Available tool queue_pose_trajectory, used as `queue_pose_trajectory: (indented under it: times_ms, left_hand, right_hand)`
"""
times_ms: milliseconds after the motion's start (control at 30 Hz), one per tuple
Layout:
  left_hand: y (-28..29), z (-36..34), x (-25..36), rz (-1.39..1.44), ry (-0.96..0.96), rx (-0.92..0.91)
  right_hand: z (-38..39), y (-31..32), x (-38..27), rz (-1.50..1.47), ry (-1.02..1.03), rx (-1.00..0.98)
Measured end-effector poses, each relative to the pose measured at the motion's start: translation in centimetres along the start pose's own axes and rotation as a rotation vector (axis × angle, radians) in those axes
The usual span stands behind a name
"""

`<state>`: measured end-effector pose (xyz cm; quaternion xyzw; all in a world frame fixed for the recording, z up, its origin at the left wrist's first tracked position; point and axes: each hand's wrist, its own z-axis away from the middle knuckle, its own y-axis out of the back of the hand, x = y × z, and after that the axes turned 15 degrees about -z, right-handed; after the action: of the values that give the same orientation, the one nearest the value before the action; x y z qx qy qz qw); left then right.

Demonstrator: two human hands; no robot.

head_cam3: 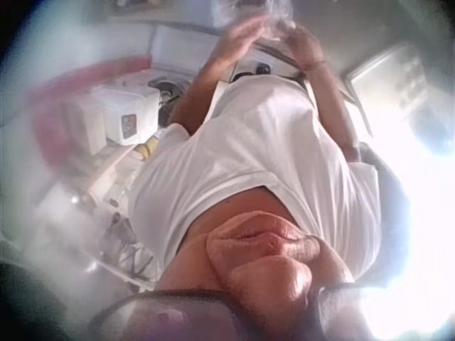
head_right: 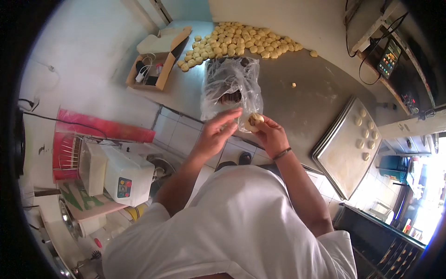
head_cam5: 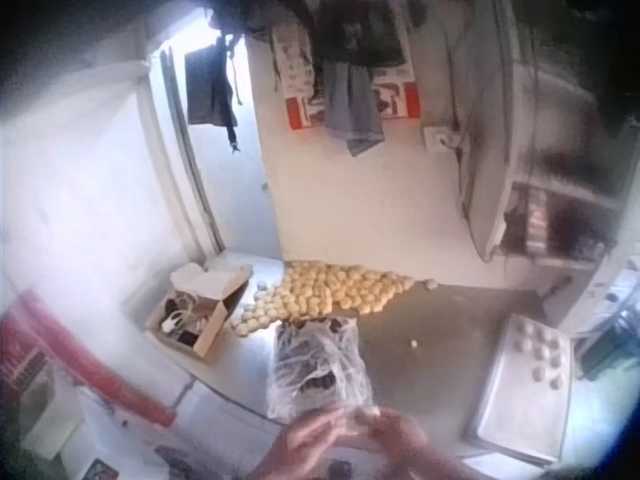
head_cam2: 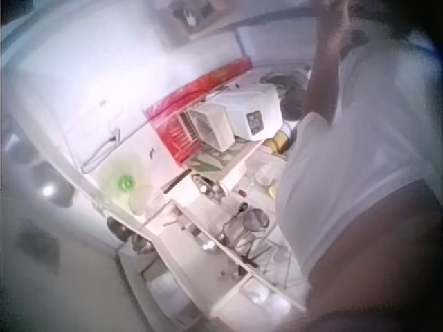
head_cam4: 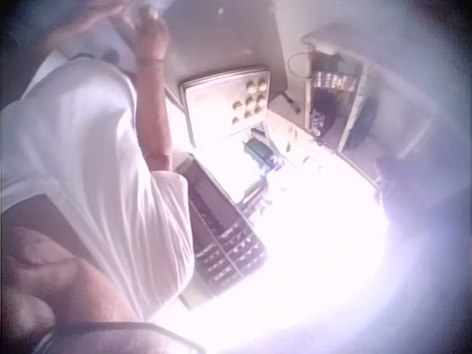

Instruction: The person places portions of dough onto a baking tray, fills each portion with a dark paste by hand, and then arranges the filled buns on the tray.

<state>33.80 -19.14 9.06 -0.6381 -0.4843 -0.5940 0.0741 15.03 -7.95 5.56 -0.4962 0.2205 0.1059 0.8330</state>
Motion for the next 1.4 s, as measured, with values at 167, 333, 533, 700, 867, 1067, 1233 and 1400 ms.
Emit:
queue_pose_trajectory:
  times_ms: [167, 333, 533, 700, 867, 1067, 1233, 1400]
  left_hand:
    - [-1.4, -0.9, -0.4, 0.636, 0.411, -0.278]
    - [-5.4, -2.8, -0.4, 0.542, 0.467, -0.363]
    - [-8.7, -3.0, 1.8, 0.182, 0.003, -0.370]
    - [-13.0, -3.8, -2.3, 0.539, 0.473, -0.590]
    - [-19.3, -2.3, -4.7, 0.366, 0.562, -0.588]
    - [-21.1, -3.1, -6.9, -0.217, 0.114, -0.515]
    - [-18.3, -4.4, -5.5, -0.204, -0.312, -0.511]
    - [-18.0, -3.4, -6.8, -0.095, 0.150, -0.624]
  right_hand:
    - [2.0, -1.1, -0.7, -0.021, 0.074, -0.110]
    - [2.6, -0.4, -1.1, 0.505, 0.409, 0.088]
    - [2.6, 6.7, -3.7, -0.075, 0.167, 0.064]
    - [4.7, 8.2, -3.0, -0.146, 0.040, 0.090]
    - [4.0, 14.7, 1.3, 0.962, 0.608, 0.279]
    - [4.1, 14.3, 2.2, 1.379, 0.703, 0.370]
    - [2.5, 14.9, -0.9, 1.526, 0.399, 0.256]
    - [0.8, 15.1, -3.0, 1.201, 0.353, 0.248]
